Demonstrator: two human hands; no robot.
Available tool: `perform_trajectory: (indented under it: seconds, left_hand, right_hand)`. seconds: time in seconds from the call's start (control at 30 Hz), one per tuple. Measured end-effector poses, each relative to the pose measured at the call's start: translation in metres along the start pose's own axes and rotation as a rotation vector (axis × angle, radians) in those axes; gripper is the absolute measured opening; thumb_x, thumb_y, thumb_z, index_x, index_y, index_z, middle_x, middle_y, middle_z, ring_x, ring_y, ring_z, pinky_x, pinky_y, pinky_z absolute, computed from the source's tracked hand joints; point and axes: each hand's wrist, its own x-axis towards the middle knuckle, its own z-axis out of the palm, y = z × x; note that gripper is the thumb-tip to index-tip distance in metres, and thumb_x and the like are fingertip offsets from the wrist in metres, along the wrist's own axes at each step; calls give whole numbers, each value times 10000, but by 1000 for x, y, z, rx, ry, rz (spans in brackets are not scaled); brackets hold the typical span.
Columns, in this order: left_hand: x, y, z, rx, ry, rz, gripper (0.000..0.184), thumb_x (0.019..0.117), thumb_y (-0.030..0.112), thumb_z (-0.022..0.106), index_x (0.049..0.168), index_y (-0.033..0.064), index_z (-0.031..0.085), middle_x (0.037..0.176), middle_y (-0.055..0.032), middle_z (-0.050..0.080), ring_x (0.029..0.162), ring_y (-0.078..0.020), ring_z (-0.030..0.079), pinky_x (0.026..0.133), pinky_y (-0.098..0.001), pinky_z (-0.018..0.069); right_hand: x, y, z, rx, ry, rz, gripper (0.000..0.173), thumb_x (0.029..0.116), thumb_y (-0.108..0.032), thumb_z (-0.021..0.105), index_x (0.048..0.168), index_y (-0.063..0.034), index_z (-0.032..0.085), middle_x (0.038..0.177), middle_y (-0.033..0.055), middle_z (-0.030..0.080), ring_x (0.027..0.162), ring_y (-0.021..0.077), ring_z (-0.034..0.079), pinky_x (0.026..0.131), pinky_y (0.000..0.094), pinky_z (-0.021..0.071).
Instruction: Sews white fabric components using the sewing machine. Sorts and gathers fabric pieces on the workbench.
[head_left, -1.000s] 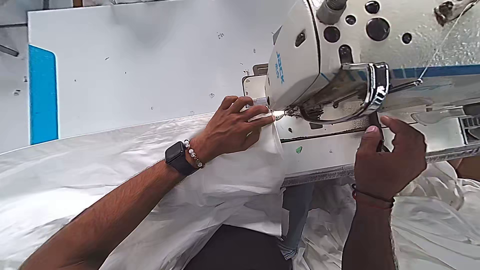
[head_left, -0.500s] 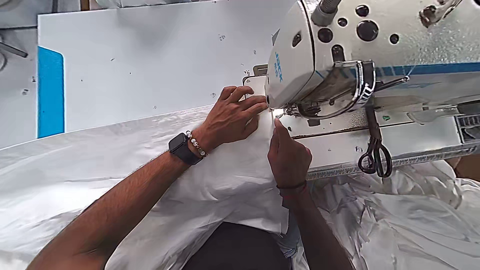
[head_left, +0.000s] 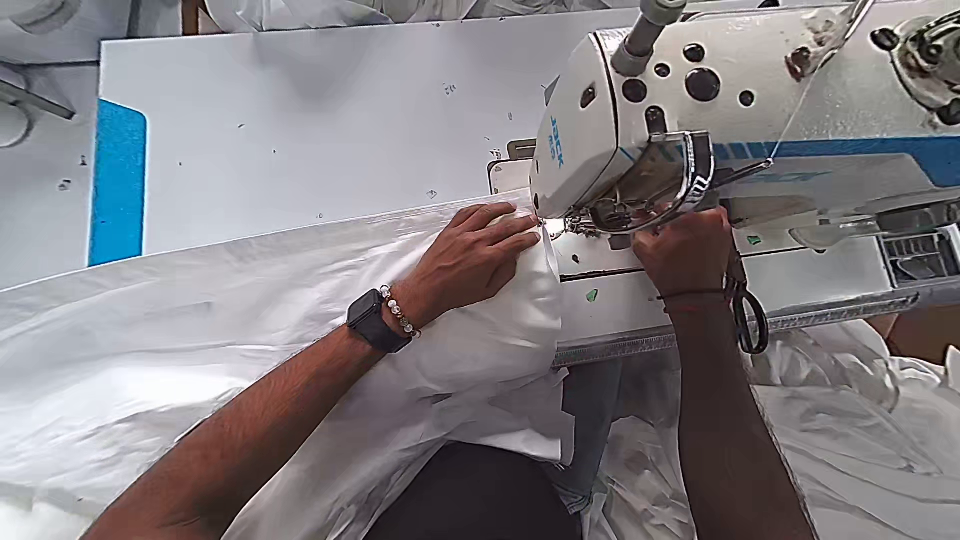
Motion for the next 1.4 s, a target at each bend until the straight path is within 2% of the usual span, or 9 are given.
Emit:
perform_trajectory:
  seconds: [0.23,0.5,0.67,0.77,0.93,1.1,1.23,1.33,1.4]
  left_hand:
    - [0,-8,1,-12,0,39,405,1017,229,471,1366,199,674,1419,20,639,1393,-246,503,1149,-449,389]
    - [3,-14,-3,-22,-36,69,419,1028,247,455,1395,215,654,1424,24,628,1387,-234,498,1151,-444,374]
    - [7,-30,-8,-13,-93,145,426,1028,281,455,1408,294,647,1448,52,609,1375,-229,492,1132,-449,359]
    - [12,-46,-10,-18,-119,234,452,1029,280,421,1421,385,621,1437,75,612,1364,-234,477,1113,-462,330]
    - [15,-41,-9,-2,-115,234,443,1015,302,435,1399,389,639,1422,47,615,1346,-251,477,1102,-477,313]
    - [0,7,3,101,-63,-13,657,942,693,496,1445,285,610,1482,-35,557,1404,-271,448,1195,-502,276]
    - [-5,8,3,59,-7,-12,468,1007,464,521,1354,198,689,1448,-56,606,1391,-295,492,1177,-501,340]
    - [-5,6,1,51,-24,6,419,1049,407,481,1373,224,675,1476,-38,584,1424,-273,466,1200,-501,321]
    - [-5,9,2,61,1,3,395,1042,397,503,1346,236,698,1450,-29,604,1403,-268,474,1184,-498,312]
  right_hand:
    - [-62,-56,6,287,-87,121,224,976,-201,627,1125,-219,793,984,98,677,947,301,632,772,483,523]
    - [-64,-85,27,291,43,83,245,1002,-294,625,1182,-215,771,986,85,670,944,271,631,756,417,532]
    - [-88,-99,33,283,142,-182,353,957,-113,574,1229,-244,758,1307,-57,706,1241,193,603,1009,412,456]
    - [-97,-104,37,182,116,-158,403,954,-125,546,1280,-266,736,1349,-99,686,1282,161,580,1041,421,409]
    - [-96,-109,39,104,239,-26,321,940,-138,563,1118,-255,803,1184,-101,758,1069,153,649,916,404,415]
    - [-76,-102,27,245,73,261,268,950,-402,644,898,-153,728,972,70,636,942,273,607,771,450,491]
    - [-46,-121,3,300,-163,280,252,834,-284,743,705,-99,628,1023,111,668,948,310,646,778,528,511]
    - [-76,-128,-2,482,-163,343,403,913,-294,686,1223,-43,636,923,54,700,734,193,667,619,419,560]
    - [-112,-136,-4,670,-156,380,478,968,-241,615,1376,5,565,660,-23,612,500,75,540,467,287,488]
